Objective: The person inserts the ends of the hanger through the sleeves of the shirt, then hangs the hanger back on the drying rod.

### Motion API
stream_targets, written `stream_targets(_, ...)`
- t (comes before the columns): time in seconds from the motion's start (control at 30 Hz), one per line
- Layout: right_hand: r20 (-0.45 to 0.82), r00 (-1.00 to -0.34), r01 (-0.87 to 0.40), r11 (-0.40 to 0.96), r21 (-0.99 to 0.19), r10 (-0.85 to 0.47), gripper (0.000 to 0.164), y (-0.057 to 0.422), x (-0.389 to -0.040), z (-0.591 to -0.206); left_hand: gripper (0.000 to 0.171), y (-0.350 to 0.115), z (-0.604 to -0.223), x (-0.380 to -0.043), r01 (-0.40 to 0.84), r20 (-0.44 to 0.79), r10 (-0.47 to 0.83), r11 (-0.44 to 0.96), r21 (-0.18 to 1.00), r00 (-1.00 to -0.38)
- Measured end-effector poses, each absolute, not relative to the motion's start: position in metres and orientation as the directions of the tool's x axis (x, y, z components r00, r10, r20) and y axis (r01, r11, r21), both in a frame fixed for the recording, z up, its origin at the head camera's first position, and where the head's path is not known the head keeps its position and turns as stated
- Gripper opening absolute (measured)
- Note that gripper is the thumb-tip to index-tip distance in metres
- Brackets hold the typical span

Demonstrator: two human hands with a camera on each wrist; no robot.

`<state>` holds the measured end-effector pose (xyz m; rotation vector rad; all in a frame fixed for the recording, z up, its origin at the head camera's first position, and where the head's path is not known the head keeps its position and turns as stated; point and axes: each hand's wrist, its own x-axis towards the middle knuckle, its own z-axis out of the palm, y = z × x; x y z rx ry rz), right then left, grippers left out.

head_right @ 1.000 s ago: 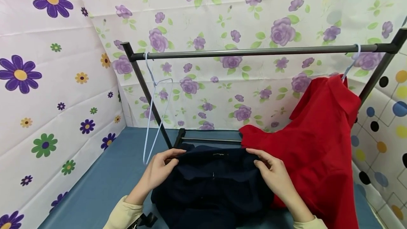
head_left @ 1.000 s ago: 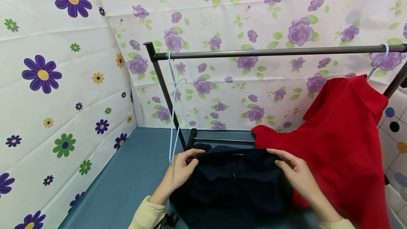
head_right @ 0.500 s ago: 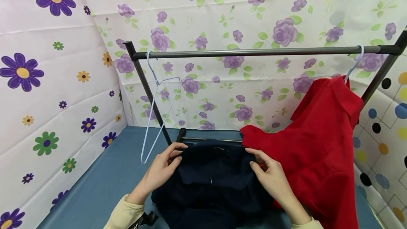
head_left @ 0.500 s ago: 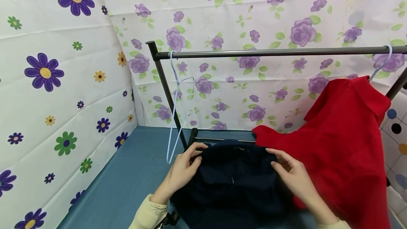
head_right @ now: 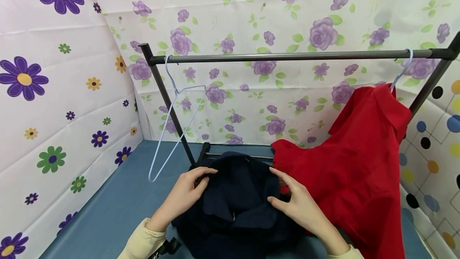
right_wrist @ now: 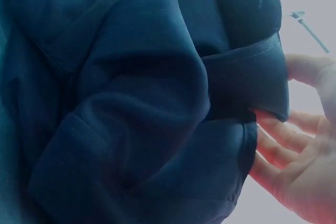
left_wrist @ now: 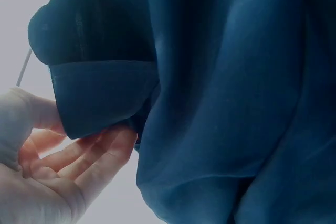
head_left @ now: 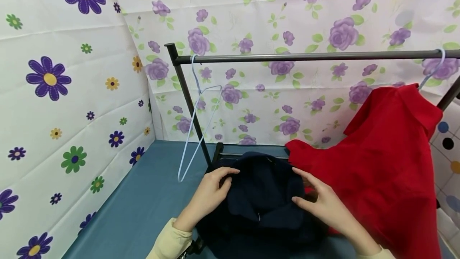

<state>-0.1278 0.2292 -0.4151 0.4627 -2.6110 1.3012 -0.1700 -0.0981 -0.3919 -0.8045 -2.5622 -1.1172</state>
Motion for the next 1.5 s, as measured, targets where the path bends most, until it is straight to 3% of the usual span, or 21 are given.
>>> stream_targets(0.33, 0.275, -0.930, -0.366, 0.556, -0.746, -0.243, 0.077, 0.232, -0.129, -0.416, 0.046, -0.110, -0.391, -0.169, 0.541, 0.380, 0.385, 0.572, 0.617, -0.841)
stream_targets(0.63, 0.336, -0.904, -0.428, 0.552, -0.716, -0.265, 0.078, 0.232, -0.132, -0.420, 0.057, -0.121, -0.388, -0.166, 0.500, 0.283, 0.423, 0.604, 0.620, -0.861)
stream_targets(0.9, 0.341, -0.902, -0.431, 0.563, -0.705, -0.264, 0.074, 0.231, -0.135, -0.423, 0.060, -0.126, -0.389, -0.165, 0.497, 0.260, 0.440, 0.598, 0.629, -0.859)
stream_targets(1.17, 0.357, -0.904, -0.427, 0.551, -0.717, -0.236, 0.073, 0.231, -0.134, -0.425, 0.063, -0.124, -0.397, -0.167, 0.538, 0.310, 0.479, 0.467, 0.702, -0.821)
stream_targets(1.5, 0.382, -0.896, -0.441, 0.548, -0.711, -0.225, 0.067, 0.228, -0.136, -0.423, 0.067, -0.119, -0.403, -0.169, 0.465, 0.283, 0.452, 0.363, 0.807, -0.846)
